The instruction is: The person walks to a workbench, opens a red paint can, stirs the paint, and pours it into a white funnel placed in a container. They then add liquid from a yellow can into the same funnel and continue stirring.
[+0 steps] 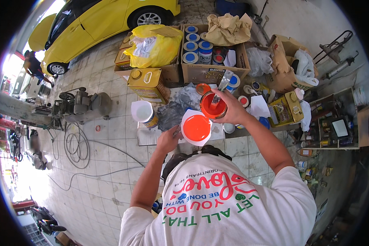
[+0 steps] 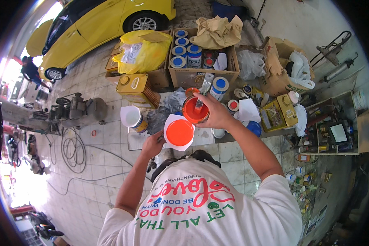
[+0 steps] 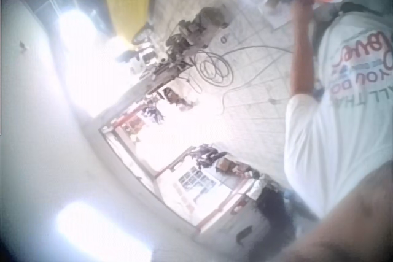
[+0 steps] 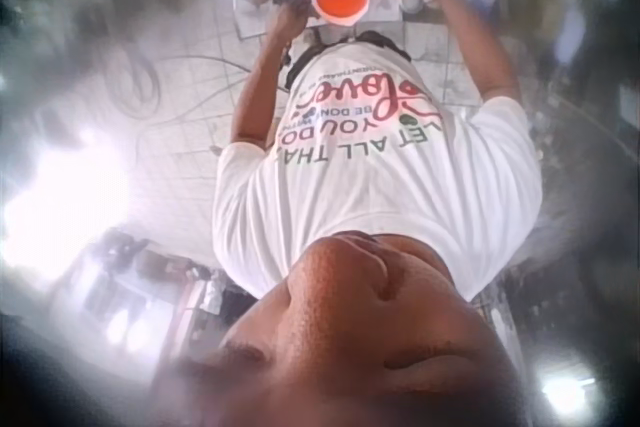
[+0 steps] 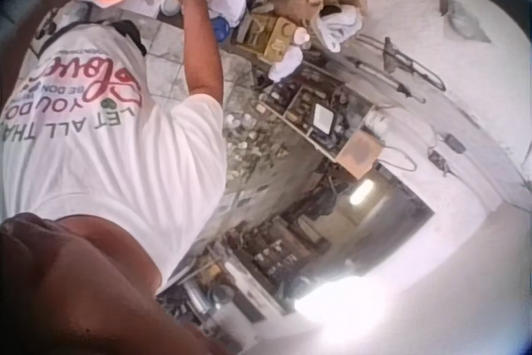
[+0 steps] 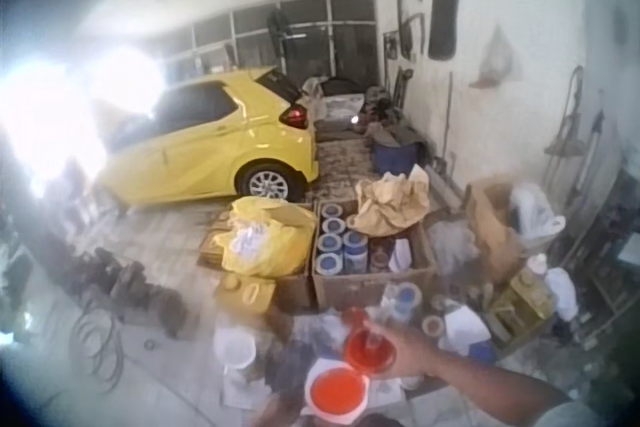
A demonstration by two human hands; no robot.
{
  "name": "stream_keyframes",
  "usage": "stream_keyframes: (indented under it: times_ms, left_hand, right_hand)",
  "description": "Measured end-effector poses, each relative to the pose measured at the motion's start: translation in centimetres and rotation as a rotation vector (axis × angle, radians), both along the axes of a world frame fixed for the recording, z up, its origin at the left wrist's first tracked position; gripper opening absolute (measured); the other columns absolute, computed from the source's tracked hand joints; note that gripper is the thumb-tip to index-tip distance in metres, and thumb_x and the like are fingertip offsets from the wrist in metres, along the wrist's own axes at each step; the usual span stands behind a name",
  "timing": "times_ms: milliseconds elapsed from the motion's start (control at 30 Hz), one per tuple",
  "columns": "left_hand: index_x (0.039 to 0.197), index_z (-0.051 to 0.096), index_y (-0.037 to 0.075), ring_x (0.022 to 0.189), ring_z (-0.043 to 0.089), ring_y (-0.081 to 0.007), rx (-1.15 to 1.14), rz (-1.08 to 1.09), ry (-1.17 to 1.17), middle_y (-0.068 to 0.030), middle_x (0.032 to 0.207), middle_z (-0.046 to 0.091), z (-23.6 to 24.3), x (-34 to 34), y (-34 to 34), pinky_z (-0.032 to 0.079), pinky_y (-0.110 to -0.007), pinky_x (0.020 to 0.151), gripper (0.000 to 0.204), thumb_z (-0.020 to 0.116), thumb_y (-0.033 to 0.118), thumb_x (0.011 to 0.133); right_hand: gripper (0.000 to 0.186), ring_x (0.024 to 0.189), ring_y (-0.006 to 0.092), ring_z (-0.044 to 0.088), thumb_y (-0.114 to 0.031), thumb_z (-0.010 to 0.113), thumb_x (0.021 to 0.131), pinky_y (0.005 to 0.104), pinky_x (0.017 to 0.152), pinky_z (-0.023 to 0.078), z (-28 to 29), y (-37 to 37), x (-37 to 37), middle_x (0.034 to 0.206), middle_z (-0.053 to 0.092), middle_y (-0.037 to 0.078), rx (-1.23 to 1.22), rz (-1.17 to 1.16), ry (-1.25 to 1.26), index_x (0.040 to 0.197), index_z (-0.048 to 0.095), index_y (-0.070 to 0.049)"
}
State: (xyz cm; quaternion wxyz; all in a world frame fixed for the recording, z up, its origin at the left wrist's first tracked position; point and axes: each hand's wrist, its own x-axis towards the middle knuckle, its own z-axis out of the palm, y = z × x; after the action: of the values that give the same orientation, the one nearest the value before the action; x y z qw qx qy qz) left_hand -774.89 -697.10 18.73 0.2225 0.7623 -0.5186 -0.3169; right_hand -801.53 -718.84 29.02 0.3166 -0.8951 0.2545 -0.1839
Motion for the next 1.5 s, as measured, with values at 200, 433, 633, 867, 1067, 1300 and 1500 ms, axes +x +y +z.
stream_keyframes:
  times_ms: [200,433,633,867,1067,1300,1500]
  left_hand:
    - [0.145,0.060,0.013,0.114,0.067,-0.0437,0.085,-0.014,0.017,-0.0231,0.120,0.072,1.2,-0.1,-0.6,0.052,-0.050,0.096,0.057,0.065,0.039,0.095]
    - [0.145,0.060,0.012,0.113,0.066,-0.0444,0.047,-0.002,0.013,-0.0240,0.119,0.072,-0.6,0.4,-0.3,0.053,-0.050,0.095,0.057,0.066,0.038,0.095]
    - [0.146,0.059,0.013,0.112,0.067,-0.0439,0.053,0.084,0.011,-0.0234,0.119,0.072,0.0,0.8,1.5,0.053,-0.051,0.094,0.056,0.066,0.036,0.095]
    - [0.136,0.066,0.012,0.100,0.072,-0.0429,-0.015,0.315,0.048,-0.0245,0.103,0.074,0.8,3.3,8.3,0.056,-0.045,0.083,0.044,0.069,0.019,0.093]
    - [0.128,0.069,0.009,0.092,0.073,-0.0406,0.062,0.467,0.123,-0.0231,0.095,0.074,5.6,7.3,12.7,0.055,-0.042,0.078,0.037,0.067,0.014,0.092]
    - [0.127,0.070,0.009,0.068,0.063,-0.0268,-0.051,0.469,0.128,-0.0175,0.081,0.070,6.1,16.9,15.9,0.051,-0.039,0.070,0.037,0.067,0.015,0.091]
    - [0.132,0.068,0.010,0.081,0.071,-0.0359,-0.056,0.454,0.042,-0.0200,0.086,0.071,4.1,26.2,17.5,0.053,-0.043,0.075,0.041,0.067,0.019,0.092]
  right_hand:
    - [0.116,0.114,0.0378,0.062,-0.027,0.097,0.060,0.0448,0.097,0.052,-1.2,0.6,-0.1,0.125,0.055,0.018,-0.069,-0.030,-0.014,0.158,0.038,-0.015]
    - [0.117,0.114,0.0403,0.062,-0.033,0.099,0.059,0.0457,0.096,0.053,-3.2,1.1,-0.4,0.127,0.054,0.020,-0.093,-0.159,-0.014,0.157,0.038,-0.013]
    - [0.118,0.119,0.0432,0.059,-0.038,0.098,0.060,0.0478,0.100,0.052,-9.3,1.8,-0.5,0.131,0.054,0.025,0.023,-0.351,-0.016,0.156,0.037,-0.009]
    - [0.119,0.119,0.0455,0.058,-0.034,0.097,0.061,0.0504,0.099,0.051,-17.9,6.5,0.9,0.130,0.053,0.026,0.028,-0.536,-0.113,0.158,0.034,-0.006]
    - [0.129,0.123,0.0469,0.055,-0.031,0.102,0.056,0.0518,0.103,0.047,-20.8,8.8,0.9,0.140,0.051,0.029,0.016,-0.592,-0.180,0.160,0.030,-0.004]
    - [0.127,0.137,0.0501,0.043,-0.043,0.099,0.059,0.0575,0.112,0.038,-18.4,10.9,1.6,0.152,0.041,0.029,-0.203,-0.759,0.030,0.161,0.032,-0.008]
    - [0.098,0.139,0.0459,0.043,-0.031,0.093,0.072,0.0547,0.114,0.037,-15.4,16.7,8.1,0.152,0.043,0.025,-0.421,-0.699,-0.094,0.153,0.045,-0.005]
